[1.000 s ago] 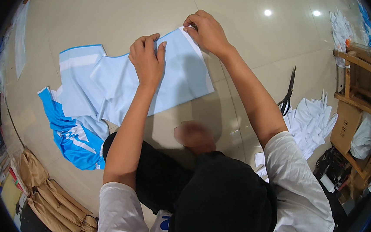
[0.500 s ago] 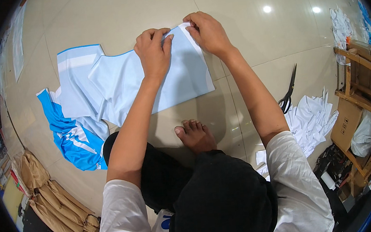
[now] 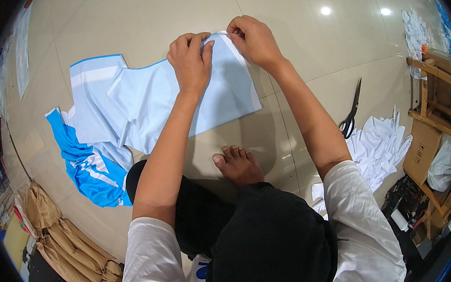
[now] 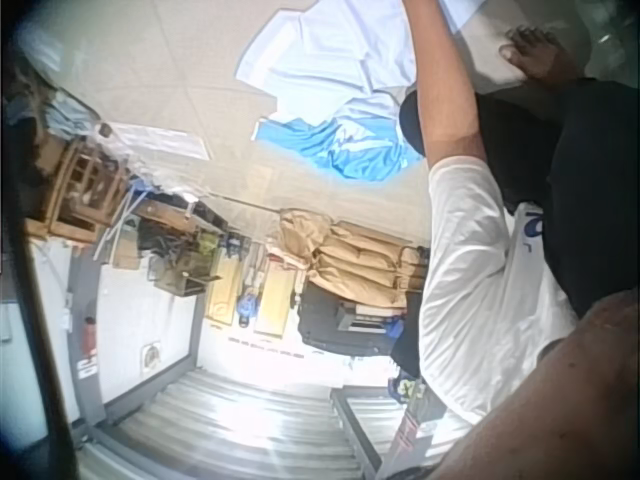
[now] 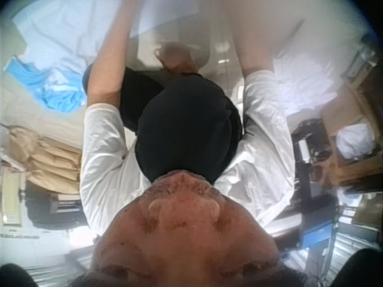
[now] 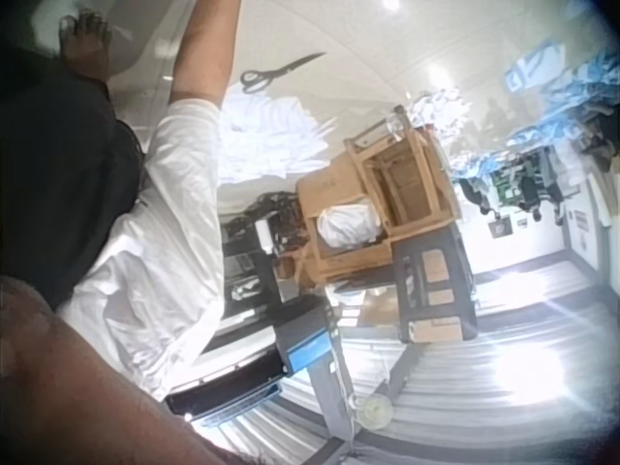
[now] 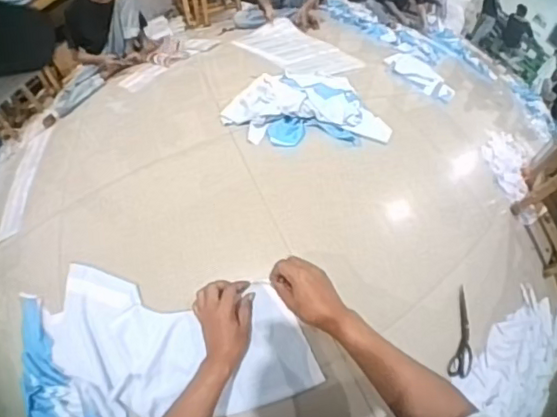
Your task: The person sits on the floor and uses scissors to cut a large piece of blue and white fabric. They trim the edges and cut along the color lines to separate sections of the material.
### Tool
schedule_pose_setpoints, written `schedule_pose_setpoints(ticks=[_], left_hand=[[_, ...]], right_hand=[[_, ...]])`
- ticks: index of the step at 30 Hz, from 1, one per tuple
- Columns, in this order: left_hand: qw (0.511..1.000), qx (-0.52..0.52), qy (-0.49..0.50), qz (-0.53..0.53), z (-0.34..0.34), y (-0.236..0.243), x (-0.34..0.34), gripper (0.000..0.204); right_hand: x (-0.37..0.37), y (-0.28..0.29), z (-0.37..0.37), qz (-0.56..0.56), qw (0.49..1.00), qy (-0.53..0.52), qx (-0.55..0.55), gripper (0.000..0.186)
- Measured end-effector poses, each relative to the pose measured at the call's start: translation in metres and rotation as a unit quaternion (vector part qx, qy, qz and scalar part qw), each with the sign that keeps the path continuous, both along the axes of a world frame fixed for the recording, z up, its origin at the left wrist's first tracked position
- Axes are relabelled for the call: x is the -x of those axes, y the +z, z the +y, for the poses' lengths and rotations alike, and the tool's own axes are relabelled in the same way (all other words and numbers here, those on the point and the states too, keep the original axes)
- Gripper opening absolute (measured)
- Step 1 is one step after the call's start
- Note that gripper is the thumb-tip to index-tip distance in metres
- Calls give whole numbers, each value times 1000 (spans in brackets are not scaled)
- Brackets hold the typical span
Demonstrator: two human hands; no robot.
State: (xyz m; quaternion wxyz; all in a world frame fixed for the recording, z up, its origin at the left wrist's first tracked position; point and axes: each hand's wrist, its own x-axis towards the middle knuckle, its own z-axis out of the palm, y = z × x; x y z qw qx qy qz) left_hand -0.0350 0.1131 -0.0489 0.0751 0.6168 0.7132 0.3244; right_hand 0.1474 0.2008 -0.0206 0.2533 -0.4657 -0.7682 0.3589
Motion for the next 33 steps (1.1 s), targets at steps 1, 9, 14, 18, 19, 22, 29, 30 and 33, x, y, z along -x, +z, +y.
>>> schedule_pose_setpoints(ticks=[1, 9, 14, 18, 19, 22, 29, 30, 33], left_hand=[[1000, 0, -1, -1, 0, 1, 0, 23], [1000, 1, -3, -4, 1, 3, -3, 22], [1000, -16, 3, 4, 3, 3, -4, 18], [999, -30, 10, 15, 6, 2, -5, 14], [999, -31, 8, 15, 6, 2, -5, 12], [999, -35, 2, 17, 7, 3, -5, 9], [998, -54, 7, 13, 10, 1, -4, 14], [998, -58, 9, 7, 11, 2, -5, 15], [999, -43, -12, 11, 10, 2, -3, 18]], right_hand=[[-1, -1, -1, 10, 1000, -3, 2, 4], [-5, -11, -3, 34, 999, -20, -31, 4], [-5, -9, -2, 31, 999, -18, -19, 5], [-5, -10, 0, 19, 1000, -22, -9, 5], [-5, -10, 0, 17, 999, -24, -12, 5], [-4, -10, 0, 14, 999, -28, -18, 6], [-3, -8, 1, 12, 999, -21, -24, 6], [-3, -8, 1, 12, 999, -21, -23, 6], [-5, -9, 0, 35, 999, -13, -18, 7]])
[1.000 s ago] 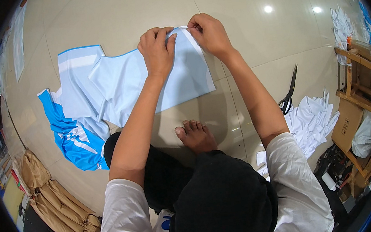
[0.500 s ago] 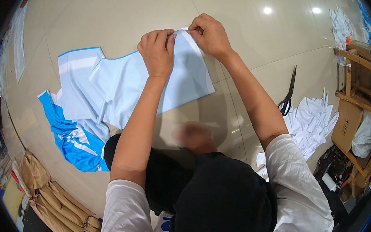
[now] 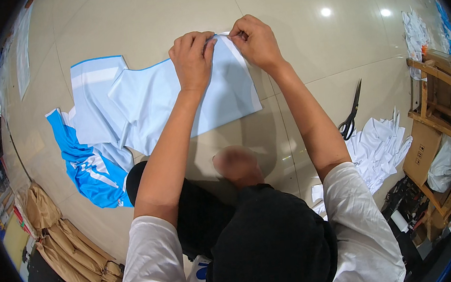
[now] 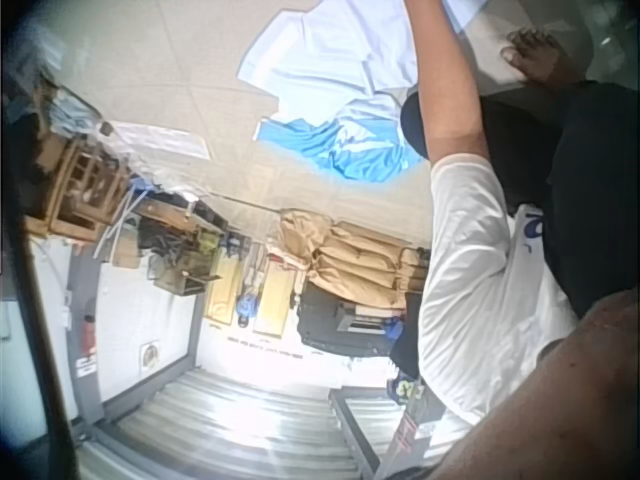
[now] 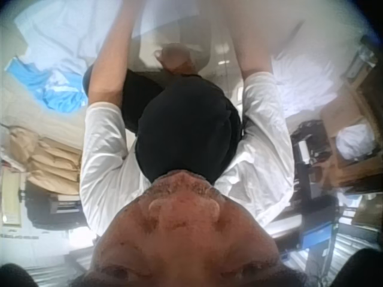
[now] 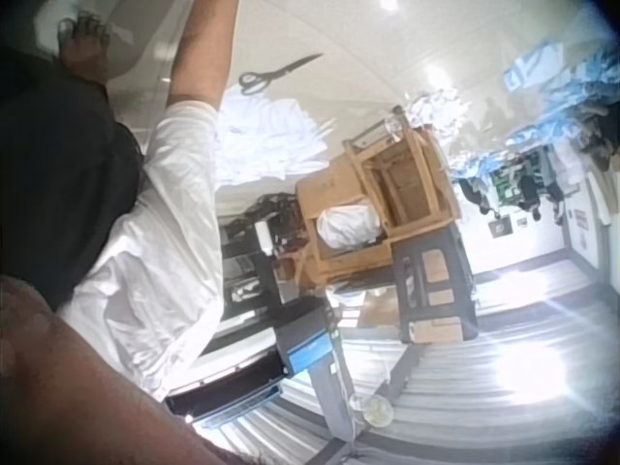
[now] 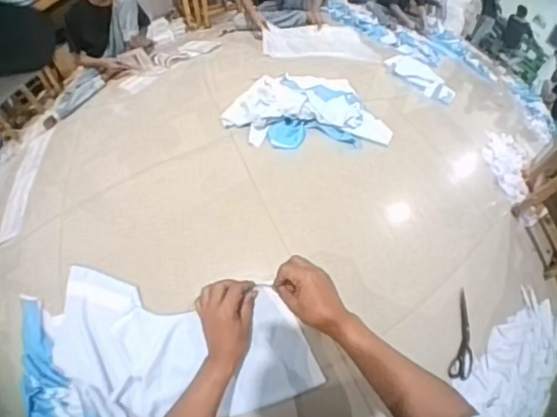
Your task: The person sits on the floor and uses scissors to cut a large piece of blue and white fabric. They trim the edges and cut along the color lines to separate sections of the material.
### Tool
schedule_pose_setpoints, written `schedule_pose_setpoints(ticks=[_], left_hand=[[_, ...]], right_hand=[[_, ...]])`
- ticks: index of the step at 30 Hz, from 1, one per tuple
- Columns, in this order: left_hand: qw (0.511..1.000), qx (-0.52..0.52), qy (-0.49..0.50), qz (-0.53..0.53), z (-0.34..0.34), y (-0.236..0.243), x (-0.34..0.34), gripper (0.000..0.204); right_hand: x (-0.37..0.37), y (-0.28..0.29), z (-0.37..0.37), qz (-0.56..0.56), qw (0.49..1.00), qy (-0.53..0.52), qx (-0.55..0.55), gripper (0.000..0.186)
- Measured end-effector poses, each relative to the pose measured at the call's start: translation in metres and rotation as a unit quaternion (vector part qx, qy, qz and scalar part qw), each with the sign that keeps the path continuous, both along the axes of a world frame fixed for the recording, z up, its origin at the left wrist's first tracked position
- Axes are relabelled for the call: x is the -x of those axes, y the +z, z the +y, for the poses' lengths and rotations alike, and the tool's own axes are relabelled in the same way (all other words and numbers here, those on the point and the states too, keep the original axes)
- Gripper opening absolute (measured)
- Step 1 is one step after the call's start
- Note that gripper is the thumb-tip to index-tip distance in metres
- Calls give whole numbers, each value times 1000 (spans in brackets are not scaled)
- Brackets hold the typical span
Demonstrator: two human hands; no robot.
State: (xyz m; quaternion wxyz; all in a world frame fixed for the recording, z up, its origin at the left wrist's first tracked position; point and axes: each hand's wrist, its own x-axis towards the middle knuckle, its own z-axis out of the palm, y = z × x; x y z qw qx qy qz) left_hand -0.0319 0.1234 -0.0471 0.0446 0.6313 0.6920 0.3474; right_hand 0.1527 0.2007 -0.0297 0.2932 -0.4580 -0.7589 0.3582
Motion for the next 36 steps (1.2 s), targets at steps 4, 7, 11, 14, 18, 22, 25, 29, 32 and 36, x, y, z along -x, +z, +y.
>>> schedule_pose_setpoints(ticks=[4, 7, 11, 14, 18, 22, 25, 29, 32, 36], left_hand=[[1000, 8, 4, 0, 2, 0, -2, 16], [1000, 14, 2, 9, 3, 1, -3, 13], [999, 9, -1, 31, 4, 2, -2, 11], [999, -14, -13, 51, 7, -1, 0, 11], [997, -29, -15, 75, 5, -1, 2, 11], [997, -19, -53, 58, 3, 4, 0, 14], [997, 6, -74, 25, -3, 11, 6, 17], [997, 62, -49, -10, -15, 18, 18, 17], [994, 101, -43, 11, -17, 18, 29, 18], [995, 87, -44, 14, -13, 19, 30, 15]], right_hand=[[-2, -2, 0, 12, 1000, 7, -5, 8], [-2, -2, 1, 13, 1000, 6, 0, 7], [1, 3, 1, 4, 1000, -2, 10, 11], [3, 4, -1, 2, 1000, 9, -10, 18], [8, 7, 0, -14, 995, 60, -80, 24], [4, 3, 7, -58, 989, 80, -113, 22], [2, 10, 6, -58, 992, 92, -71, 20], [4, 12, 7, -7, 995, 77, 65, 19], [8, 6, 10, -8, 996, 43, 75, 20], [13, 7, 11, -39, 994, 0, 102, 23]])
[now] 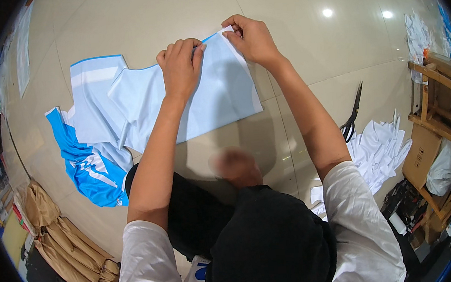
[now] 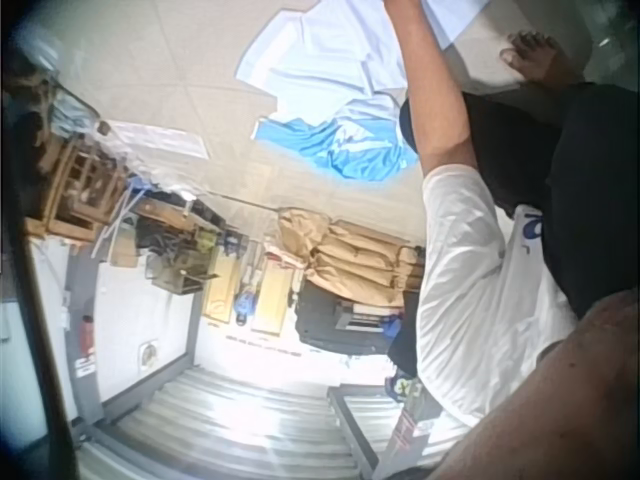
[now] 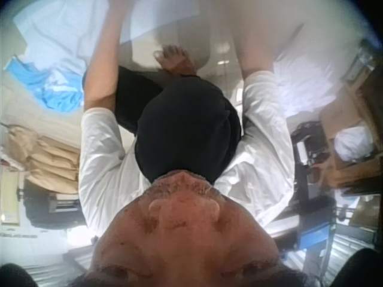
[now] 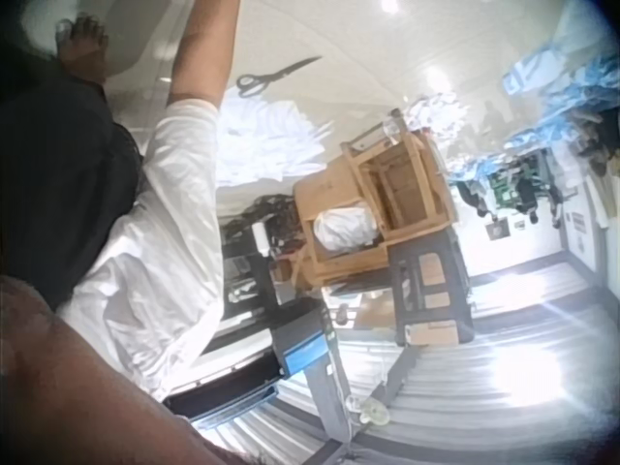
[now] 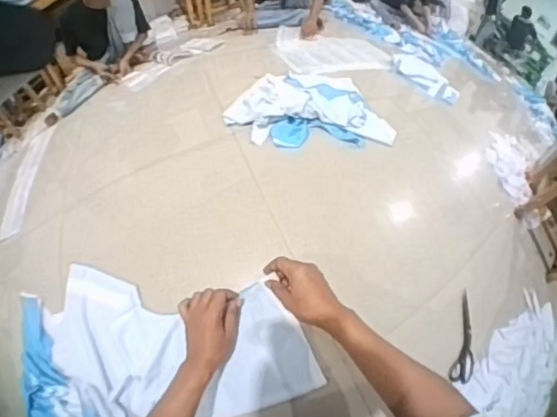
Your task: The person sits on the floor and uses scissors to cut a large piece of blue and white fabric. They trim the edges and cut along the color lines to separate sections of the material.
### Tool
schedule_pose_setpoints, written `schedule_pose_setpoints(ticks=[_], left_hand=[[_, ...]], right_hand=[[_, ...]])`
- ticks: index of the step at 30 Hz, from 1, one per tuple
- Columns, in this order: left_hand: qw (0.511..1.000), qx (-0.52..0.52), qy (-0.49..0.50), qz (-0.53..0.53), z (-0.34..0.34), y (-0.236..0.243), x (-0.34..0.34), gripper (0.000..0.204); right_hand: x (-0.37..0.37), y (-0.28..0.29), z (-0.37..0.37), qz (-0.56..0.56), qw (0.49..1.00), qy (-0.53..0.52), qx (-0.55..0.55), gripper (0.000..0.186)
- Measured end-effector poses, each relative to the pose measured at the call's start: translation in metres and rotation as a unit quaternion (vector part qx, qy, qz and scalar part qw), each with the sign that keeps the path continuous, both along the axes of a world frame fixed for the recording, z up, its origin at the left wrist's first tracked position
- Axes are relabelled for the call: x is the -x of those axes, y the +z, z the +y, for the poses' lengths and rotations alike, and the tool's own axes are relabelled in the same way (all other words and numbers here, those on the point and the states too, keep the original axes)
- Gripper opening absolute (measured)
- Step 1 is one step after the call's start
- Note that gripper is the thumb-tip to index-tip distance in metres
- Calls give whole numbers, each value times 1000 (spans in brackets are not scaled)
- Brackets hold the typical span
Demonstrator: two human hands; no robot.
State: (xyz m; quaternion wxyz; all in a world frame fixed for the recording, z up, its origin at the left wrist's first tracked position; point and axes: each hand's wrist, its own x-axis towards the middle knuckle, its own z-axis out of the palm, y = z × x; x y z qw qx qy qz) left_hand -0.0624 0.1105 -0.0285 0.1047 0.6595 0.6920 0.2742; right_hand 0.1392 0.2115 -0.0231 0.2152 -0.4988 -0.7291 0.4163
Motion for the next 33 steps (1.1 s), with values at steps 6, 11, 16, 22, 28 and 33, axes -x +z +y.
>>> schedule_pose_setpoints(ticks=[6, 11, 16, 22, 28, 33], left_hand=[[998, 66, 12, -3, 11, 5, 1, 17], [997, 79, 11, -15, 14, 5, 5, 16], [996, 81, 8, -22, 15, 7, 5, 15], [997, 73, 24, -14, 15, 6, 2, 16], [998, 57, 32, -12, 18, 2, 1, 15], [996, 69, 45, -24, 19, 2, 1, 16]], right_hand=[[0, -7, 5, 12, 1000, -9, -13, 28], [4, -5, 6, -7, 1000, -20, -4, 31], [4, -6, 8, -12, 1000, -19, -10, 32], [5, -5, 7, 3, 1000, -29, -10, 32], [6, -6, 8, 1, 999, -31, -21, 32], [8, -5, 8, -2, 999, -30, -18, 32]])
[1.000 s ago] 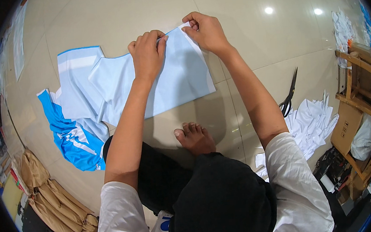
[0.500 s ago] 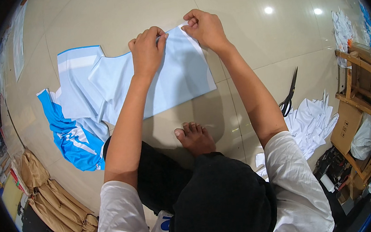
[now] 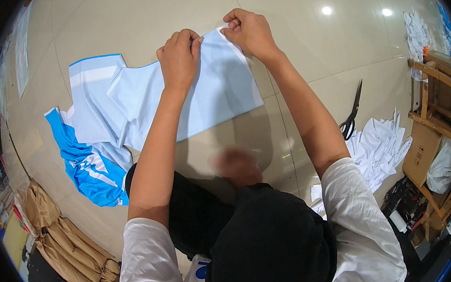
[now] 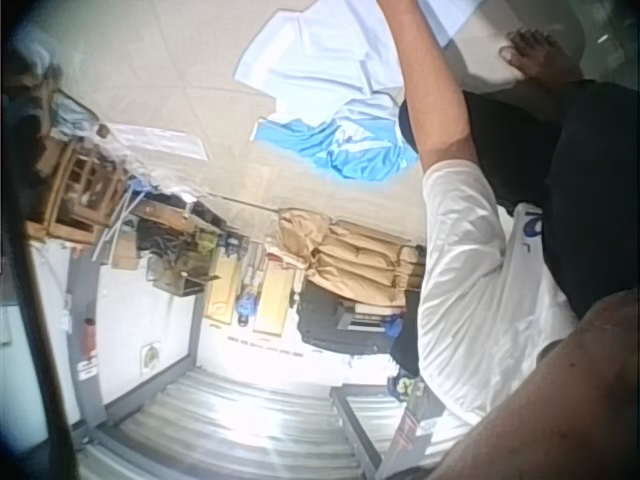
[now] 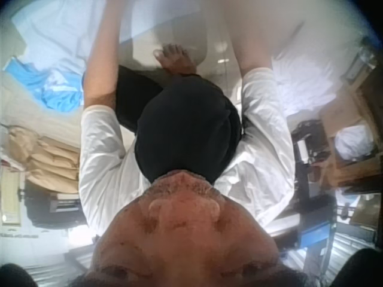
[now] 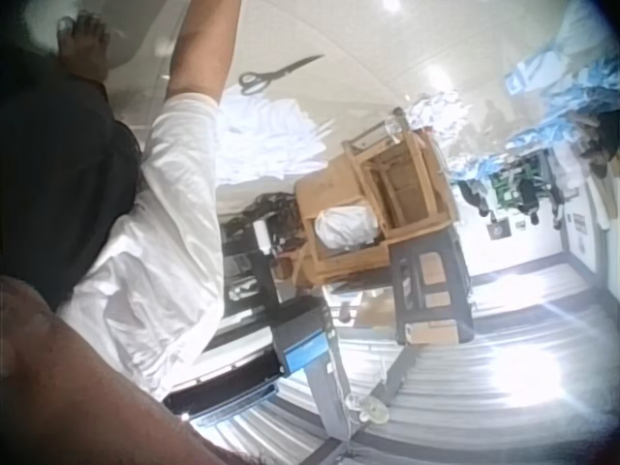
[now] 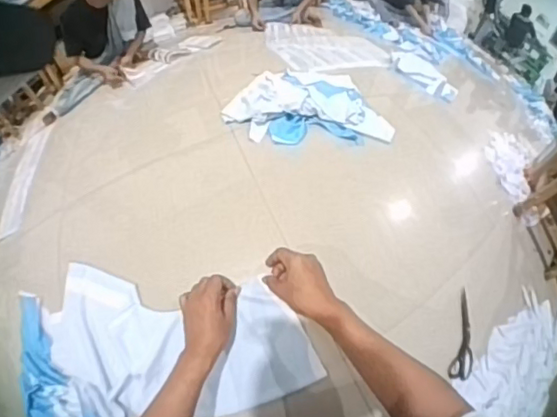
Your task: The person sits on the floor and uses scissors to cut a large piece of blue and white fabric. They trim the edges and cut along the color lines to separate sections of the material.
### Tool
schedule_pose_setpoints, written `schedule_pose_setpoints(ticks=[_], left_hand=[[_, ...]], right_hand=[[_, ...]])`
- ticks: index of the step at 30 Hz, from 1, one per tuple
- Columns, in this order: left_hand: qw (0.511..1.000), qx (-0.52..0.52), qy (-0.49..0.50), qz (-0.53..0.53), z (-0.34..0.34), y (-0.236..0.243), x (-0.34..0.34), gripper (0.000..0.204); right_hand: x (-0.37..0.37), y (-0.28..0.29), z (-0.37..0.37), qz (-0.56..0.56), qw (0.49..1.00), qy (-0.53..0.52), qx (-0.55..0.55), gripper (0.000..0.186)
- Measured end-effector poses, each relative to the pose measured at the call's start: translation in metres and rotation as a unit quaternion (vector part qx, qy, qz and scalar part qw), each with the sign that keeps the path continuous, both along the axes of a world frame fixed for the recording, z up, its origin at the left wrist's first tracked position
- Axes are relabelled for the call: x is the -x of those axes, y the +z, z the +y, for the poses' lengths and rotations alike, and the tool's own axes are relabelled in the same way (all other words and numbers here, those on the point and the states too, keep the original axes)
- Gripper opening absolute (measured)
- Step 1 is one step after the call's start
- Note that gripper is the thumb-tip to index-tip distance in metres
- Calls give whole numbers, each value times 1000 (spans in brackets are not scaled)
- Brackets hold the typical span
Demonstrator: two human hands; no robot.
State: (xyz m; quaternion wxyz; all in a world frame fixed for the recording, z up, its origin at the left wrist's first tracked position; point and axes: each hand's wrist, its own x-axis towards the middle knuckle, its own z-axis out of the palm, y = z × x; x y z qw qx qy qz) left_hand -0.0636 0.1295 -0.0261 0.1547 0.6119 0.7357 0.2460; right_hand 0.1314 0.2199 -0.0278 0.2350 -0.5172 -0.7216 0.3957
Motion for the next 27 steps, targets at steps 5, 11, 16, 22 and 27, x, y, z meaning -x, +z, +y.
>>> schedule_pose_setpoints(ticks=[5, 11, 16, 22, 27], left_hand=[[997, -46, 19, 55, -3, 3, -11, 17], [988, -99, -119, 31, -24, -5, -35, 37], [985, -73, -149, 43, -32, -9, -38, 43], [985, -67, -152, 48, -33, -8, -38, 45], [985, -64, -154, 41, -35, -10, -35, 46]], right_hand=[[-1, -2, 0, -5, 1000, -5, 0, 32], [0, -5, 2, -2, 1000, -8, -4, 34], [2, -5, 0, -3, 1000, -25, 9, 37], [-4, 1, -20, -6, 1000, -27, 15, 42], [-22, 5, -54, -8, 998, -40, 52, 42]])
